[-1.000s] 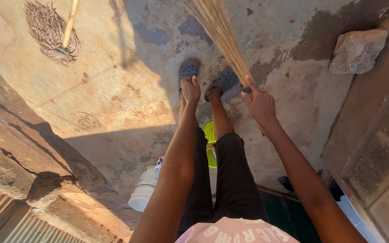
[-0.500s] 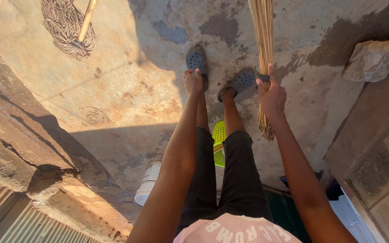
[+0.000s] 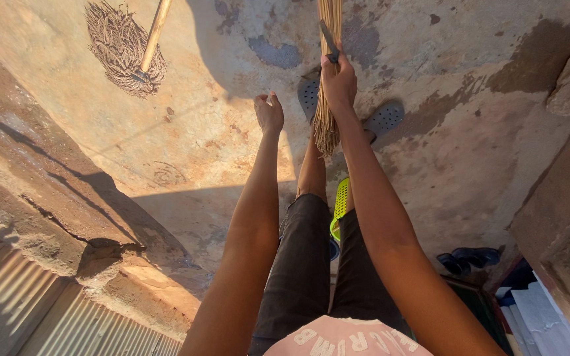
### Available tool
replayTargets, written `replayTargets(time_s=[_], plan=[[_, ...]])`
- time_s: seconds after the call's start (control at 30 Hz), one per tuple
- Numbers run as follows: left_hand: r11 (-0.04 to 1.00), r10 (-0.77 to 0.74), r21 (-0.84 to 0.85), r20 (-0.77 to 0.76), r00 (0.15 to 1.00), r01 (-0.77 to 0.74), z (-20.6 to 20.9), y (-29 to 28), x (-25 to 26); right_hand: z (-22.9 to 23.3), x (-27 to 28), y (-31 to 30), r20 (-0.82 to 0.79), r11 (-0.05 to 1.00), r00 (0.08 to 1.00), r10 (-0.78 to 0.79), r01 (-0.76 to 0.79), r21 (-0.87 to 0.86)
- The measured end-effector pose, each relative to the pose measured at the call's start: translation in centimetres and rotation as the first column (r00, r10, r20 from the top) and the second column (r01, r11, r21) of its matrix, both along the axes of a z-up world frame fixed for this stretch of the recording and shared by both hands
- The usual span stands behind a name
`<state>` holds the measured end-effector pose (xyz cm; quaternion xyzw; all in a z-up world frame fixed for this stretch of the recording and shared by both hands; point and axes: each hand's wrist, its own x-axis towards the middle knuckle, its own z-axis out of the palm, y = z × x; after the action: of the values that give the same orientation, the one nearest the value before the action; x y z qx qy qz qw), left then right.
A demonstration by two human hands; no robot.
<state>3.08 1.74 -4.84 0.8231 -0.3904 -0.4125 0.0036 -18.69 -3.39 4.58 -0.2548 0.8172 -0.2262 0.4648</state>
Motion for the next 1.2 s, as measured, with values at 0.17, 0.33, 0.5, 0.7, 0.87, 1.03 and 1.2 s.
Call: replayTargets(time_s=[0.17,0.33,0.5,0.7,0.87,1.03,1.2], plan=[[0.998,0.005,0.055,0.015,1.000,-0.006,0.3,-0.9,0.7,8.2,1.0,3.4,-0.026,0.987,0.988,0.150,-0.148,0.070],[0.998,-0.012,0.059,-0.016,1.000,0.013,0.4,-1.5,1.0,6.7,-2.6,5.6,-0.194,0.701,0.675,0.712,-0.695,0.157],[0.993,-0.068,0.092,-0.044,0.997,0.072,1.3,-1.9,-0.1,6.3,-17.1,9.1,-0.158,0.730,0.793,0.589,-0.439,0.523],[0.992,-0.087,0.088,-0.050,0.995,0.092,1.1,-0.7,-0.1,14.1,-17.3,13.2,-0.309,0.901,0.866,0.392,-0.295,0.318],[0.979,-0.190,0.062,-0.098,0.977,0.196,0.5,0.6,-2.2,13.7,-11.0,11.3,-0.197,0.731,0.711,0.675,-0.611,0.304],[0.972,-0.235,-0.029,-0.126,0.964,0.233,0.3,1.9,-5.0,8.8,-12.8,9.9,-0.120,0.806,0.865,0.487,-0.393,0.443],[0.965,-0.178,0.163,-0.170,0.969,0.206,0.4,1.8,-8.2,12.5,-14.4,10.7,-0.205,0.987,0.973,0.108,-0.081,0.136]])
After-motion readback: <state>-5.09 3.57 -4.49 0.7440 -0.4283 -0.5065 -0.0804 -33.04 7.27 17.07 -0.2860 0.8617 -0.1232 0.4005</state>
